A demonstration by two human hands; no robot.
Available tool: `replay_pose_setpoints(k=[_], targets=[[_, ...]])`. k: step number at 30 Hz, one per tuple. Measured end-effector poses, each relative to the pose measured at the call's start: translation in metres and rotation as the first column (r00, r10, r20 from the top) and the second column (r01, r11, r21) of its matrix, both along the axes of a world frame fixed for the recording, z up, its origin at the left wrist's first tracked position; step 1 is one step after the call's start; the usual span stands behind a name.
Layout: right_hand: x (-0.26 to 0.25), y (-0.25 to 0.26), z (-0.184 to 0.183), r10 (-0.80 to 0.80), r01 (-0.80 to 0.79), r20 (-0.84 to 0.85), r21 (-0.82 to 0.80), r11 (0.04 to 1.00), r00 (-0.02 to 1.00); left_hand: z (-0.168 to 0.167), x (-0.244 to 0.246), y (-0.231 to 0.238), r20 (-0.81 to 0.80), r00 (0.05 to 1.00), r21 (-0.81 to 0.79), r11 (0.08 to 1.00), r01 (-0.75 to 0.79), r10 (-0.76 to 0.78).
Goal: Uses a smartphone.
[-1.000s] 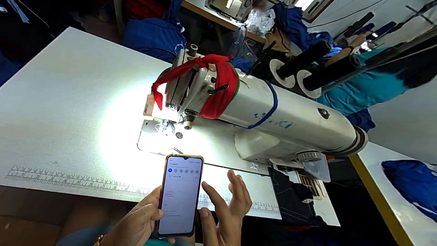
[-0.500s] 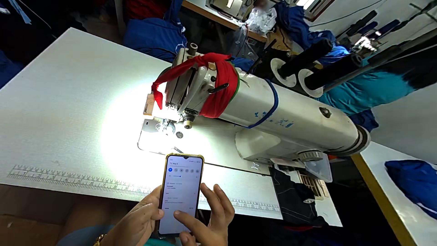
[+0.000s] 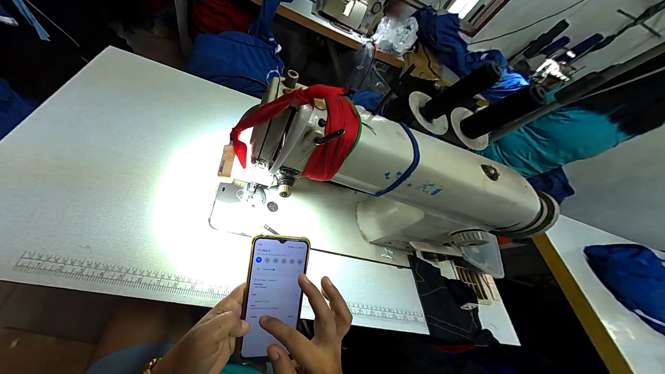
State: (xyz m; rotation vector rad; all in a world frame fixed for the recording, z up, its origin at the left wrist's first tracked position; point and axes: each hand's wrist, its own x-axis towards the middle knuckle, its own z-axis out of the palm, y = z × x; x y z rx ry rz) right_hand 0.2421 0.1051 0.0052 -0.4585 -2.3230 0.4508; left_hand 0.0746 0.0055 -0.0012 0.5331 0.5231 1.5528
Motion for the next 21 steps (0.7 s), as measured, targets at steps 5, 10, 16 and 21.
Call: replay_pose_setpoints(k=[5, 10, 16, 21], targets=[[-0.0008, 0.0012, 0.001, -0.007, 0.007, 0.005, 0.009, 1.0, 1.0, -0.0018, -0.0003, 0.0002, -0.004, 1.0, 0.016, 1.0, 0.008, -0.008], [0.0001, 0.0007, 0.0005, 0.009, -0.009, -0.004, 0.006, 1.0, 1.0, -0.0007, -0.0006, 0.0, 0.002, 1.0, 0.012, 1.0, 0.01, -0.01], [-0.0008, 0.0001, 0.0025, 0.015, -0.015, -0.026, 0.004, 1.0, 1.0, 0.0009, -0.0006, -0.0004, 0.003, 1.0, 0.008, 1.0, 0.004, -0.004], [-0.0045, -0.0003, 0.0033, 0.024, -0.024, 0.013, -0.009, 1.0, 1.0, 0.0006, -0.0013, 0.0001, 0.004, 1.0, 0.032, 0.999, 0.013, -0.014]])
